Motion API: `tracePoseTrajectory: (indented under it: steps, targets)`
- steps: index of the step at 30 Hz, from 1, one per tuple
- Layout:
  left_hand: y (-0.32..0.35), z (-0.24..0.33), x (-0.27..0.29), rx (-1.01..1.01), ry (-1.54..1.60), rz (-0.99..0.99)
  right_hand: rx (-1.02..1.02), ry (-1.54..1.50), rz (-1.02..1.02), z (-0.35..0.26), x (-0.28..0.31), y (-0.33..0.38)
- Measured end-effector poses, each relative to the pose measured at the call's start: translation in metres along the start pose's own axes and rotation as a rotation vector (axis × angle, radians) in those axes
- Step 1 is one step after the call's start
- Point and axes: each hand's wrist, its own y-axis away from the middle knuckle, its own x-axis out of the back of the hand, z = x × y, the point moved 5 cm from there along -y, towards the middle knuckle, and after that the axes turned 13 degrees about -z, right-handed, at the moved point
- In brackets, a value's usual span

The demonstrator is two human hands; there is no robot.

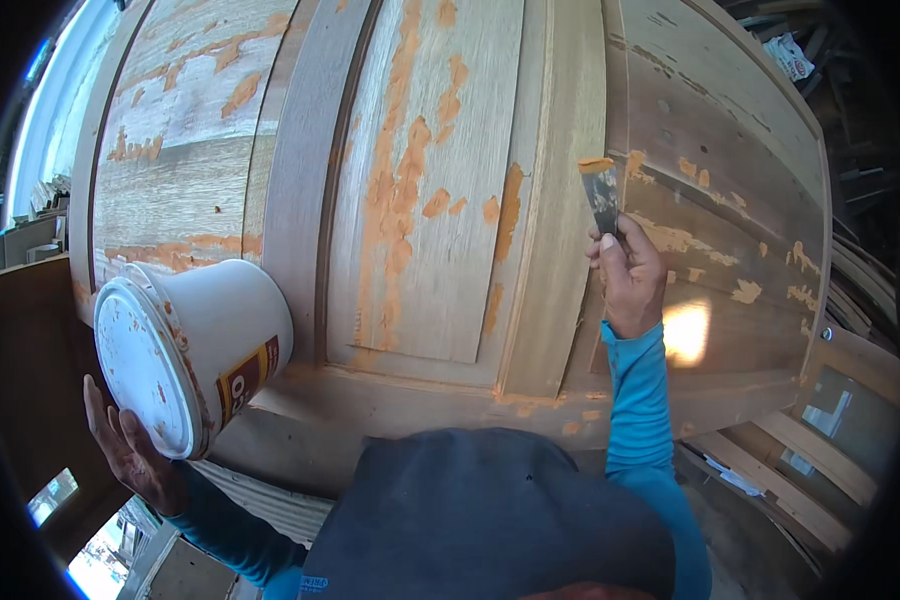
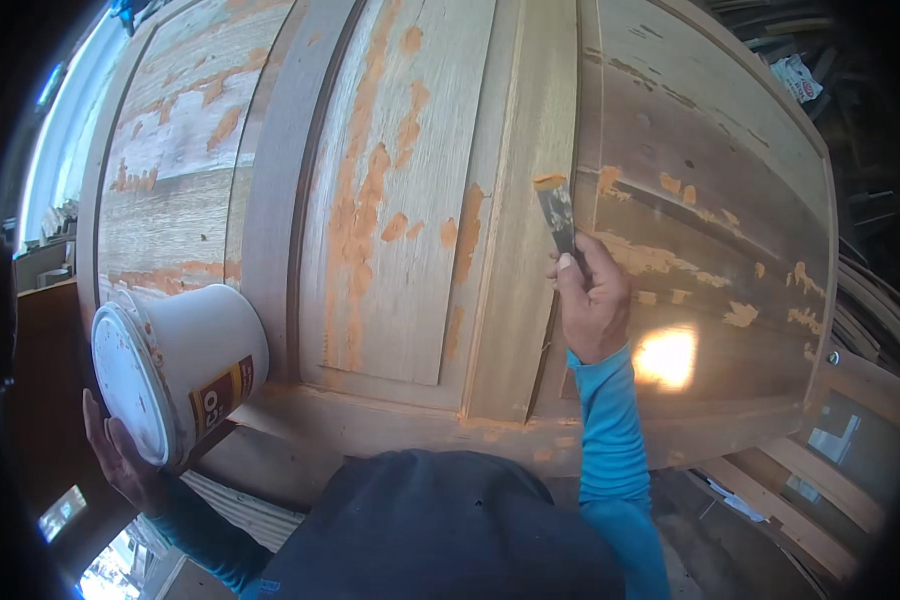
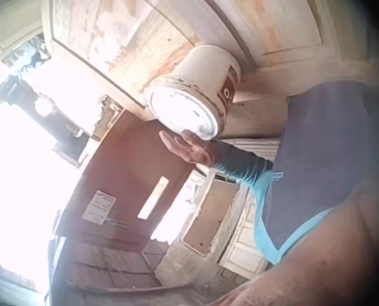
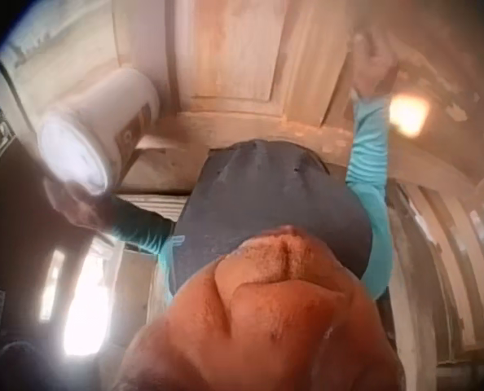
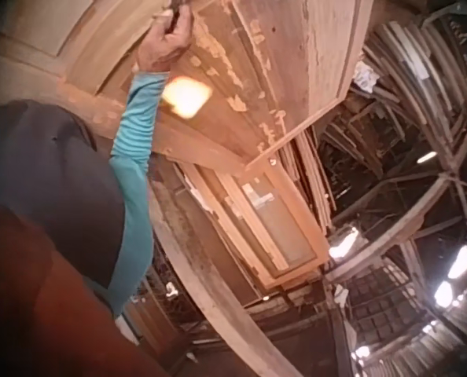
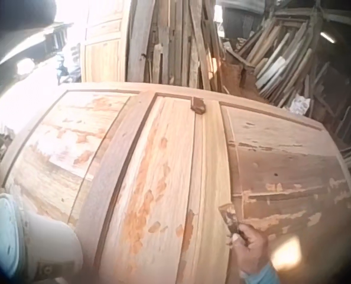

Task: The person applies wood filler into the gaps and panel edges of a wooden door using a putty knife, then picks up the bucket of filler and its lid.

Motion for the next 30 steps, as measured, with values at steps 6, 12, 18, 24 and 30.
tracePoseTrajectory:
  steps: [6, 12, 18, 24, 30]
  targets:
    - [-0.039, 0.091, -0.031, -0.429, -0.371, -0.280, -0.013, -0.110, -0.077, 0.013, -0.017, 0.006]
    - [-0.049, 0.089, -0.052, -0.529, -0.693, -0.517, -0.025, 0.004, -0.173, 0.005, -0.024, 0.018]
    - [-0.037, 0.081, -0.046, -0.580, -0.500, -0.377, 0.090, 0.347, -0.243, -0.021, -0.024, 0.019]
    - [-0.010, 0.100, -0.036, -0.649, -0.445, -0.158, 0.439, 0.902, -0.308, -0.028, -0.026, -0.001]
    - [0.007, 0.083, -0.040, -0.578, -0.375, -0.080, 0.504, 1.096, -0.423, -0.034, -0.030, -0.009]
